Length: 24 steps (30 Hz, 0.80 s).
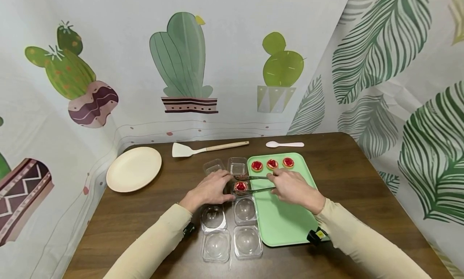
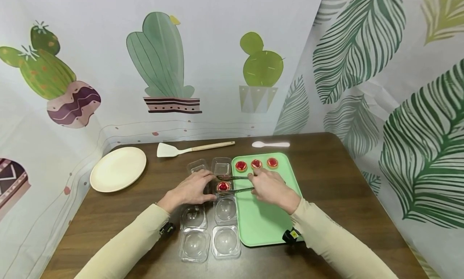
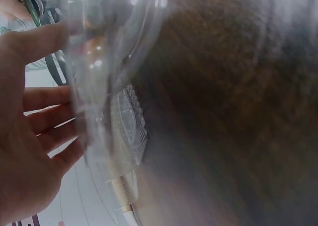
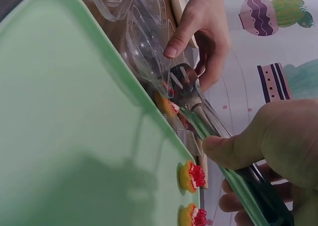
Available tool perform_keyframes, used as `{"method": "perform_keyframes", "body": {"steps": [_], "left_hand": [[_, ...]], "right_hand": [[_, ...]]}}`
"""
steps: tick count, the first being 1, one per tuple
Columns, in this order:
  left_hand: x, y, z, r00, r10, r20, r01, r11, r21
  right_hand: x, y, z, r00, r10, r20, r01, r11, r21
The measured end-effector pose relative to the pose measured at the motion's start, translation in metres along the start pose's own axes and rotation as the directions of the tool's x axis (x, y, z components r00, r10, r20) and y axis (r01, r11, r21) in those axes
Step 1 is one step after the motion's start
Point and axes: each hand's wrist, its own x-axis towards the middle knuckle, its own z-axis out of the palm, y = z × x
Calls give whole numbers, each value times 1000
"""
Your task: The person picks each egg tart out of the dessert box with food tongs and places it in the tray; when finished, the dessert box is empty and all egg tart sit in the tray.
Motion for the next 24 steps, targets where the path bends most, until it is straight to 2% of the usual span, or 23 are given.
{"method": "perform_keyframes", "body": {"steps": [14, 24], "left_hand": [[1, 2, 1, 998, -56, 15, 56, 998, -17], [2, 2, 1, 998, -60, 18, 60, 998, -29]], "right_hand": [[3, -6, 0, 1000, 0, 6, 0, 999, -41], [1, -3, 4, 999, -33, -29, 31, 999, -41]]}}
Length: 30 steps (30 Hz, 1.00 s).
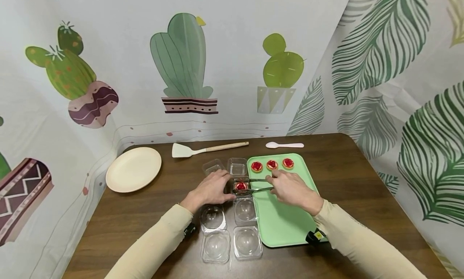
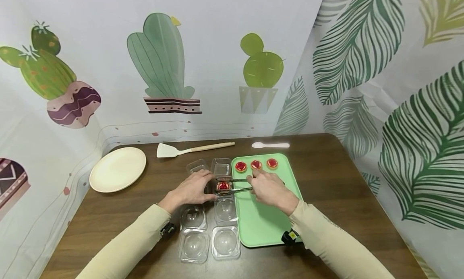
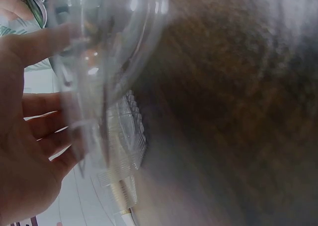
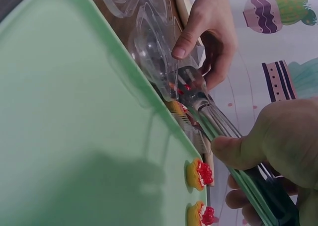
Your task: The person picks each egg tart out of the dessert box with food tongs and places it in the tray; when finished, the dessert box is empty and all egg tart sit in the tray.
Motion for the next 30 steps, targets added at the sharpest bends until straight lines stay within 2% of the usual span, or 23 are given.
{"method": "perform_keyframes", "body": {"steps": [21, 30], "left_hand": [[0, 3, -2, 1000, -3, 9, 3, 1000, 5], [-1, 4, -3, 1000, -21, 17, 21, 1000, -1]], "right_hand": [[-8, 6, 1, 999, -7, -39, 9, 999, 51], [-13, 11, -4, 998, 21, -65, -16, 997, 79]]}}
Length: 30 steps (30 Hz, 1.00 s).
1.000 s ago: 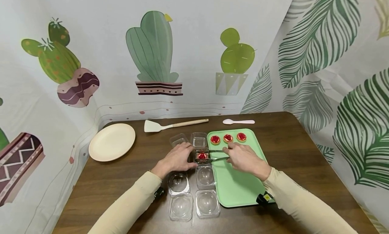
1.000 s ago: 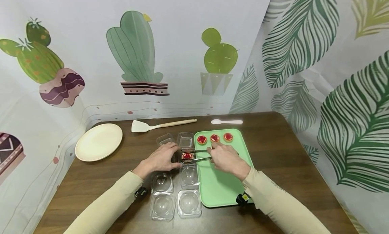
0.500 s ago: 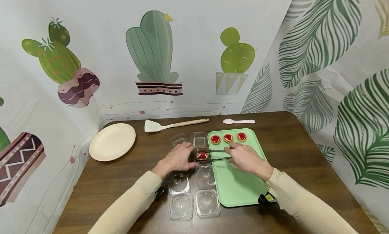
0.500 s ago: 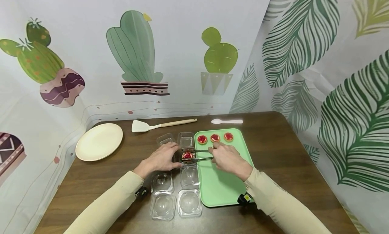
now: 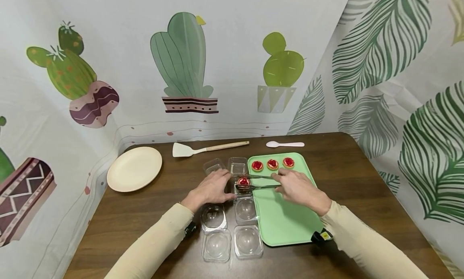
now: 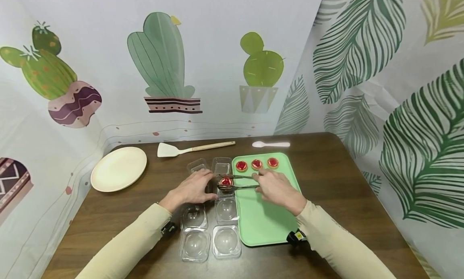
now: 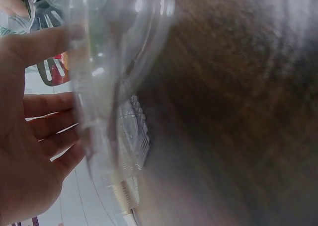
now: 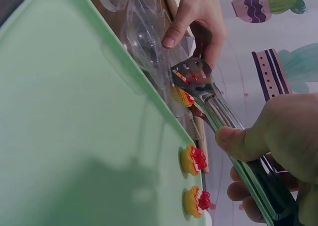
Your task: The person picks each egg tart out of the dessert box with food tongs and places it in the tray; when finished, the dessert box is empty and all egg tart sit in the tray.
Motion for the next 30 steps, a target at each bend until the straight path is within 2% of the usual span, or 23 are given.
{"method": "perform_keyframes", "body": {"steps": [8, 17, 30], "left_hand": [[0, 0, 1, 1000, 3, 5, -4, 1000, 26], [0, 1, 0, 1000, -3, 7, 3, 1000, 16], [1, 0, 0, 1000, 5, -15, -4, 1000, 17]], "right_hand": [[-4, 5, -4, 999, 26, -21, -26, 1000, 1], [-13, 13, -12, 991, 132, -36, -131, 990, 48], [-27, 25, -4, 980, 188, -70, -184, 981, 60]]}}
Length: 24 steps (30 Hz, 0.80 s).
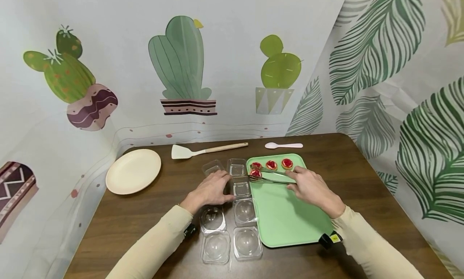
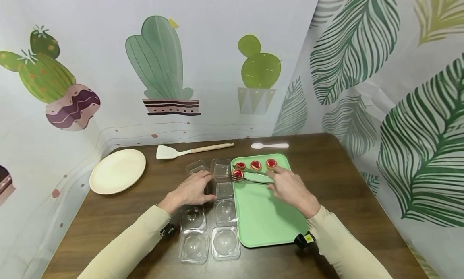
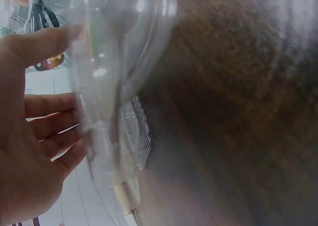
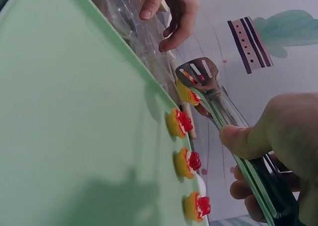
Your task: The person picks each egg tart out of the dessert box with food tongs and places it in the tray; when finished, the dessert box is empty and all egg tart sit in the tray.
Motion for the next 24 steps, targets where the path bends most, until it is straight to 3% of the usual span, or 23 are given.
{"method": "perform_keyframes", "body": {"steps": [24], "left_hand": [[0, -1, 1, 1000, 6, -17, -6, 1000, -7]], "right_hand": [[-16, 10, 18, 991, 70, 114, -70, 998, -8]]}}
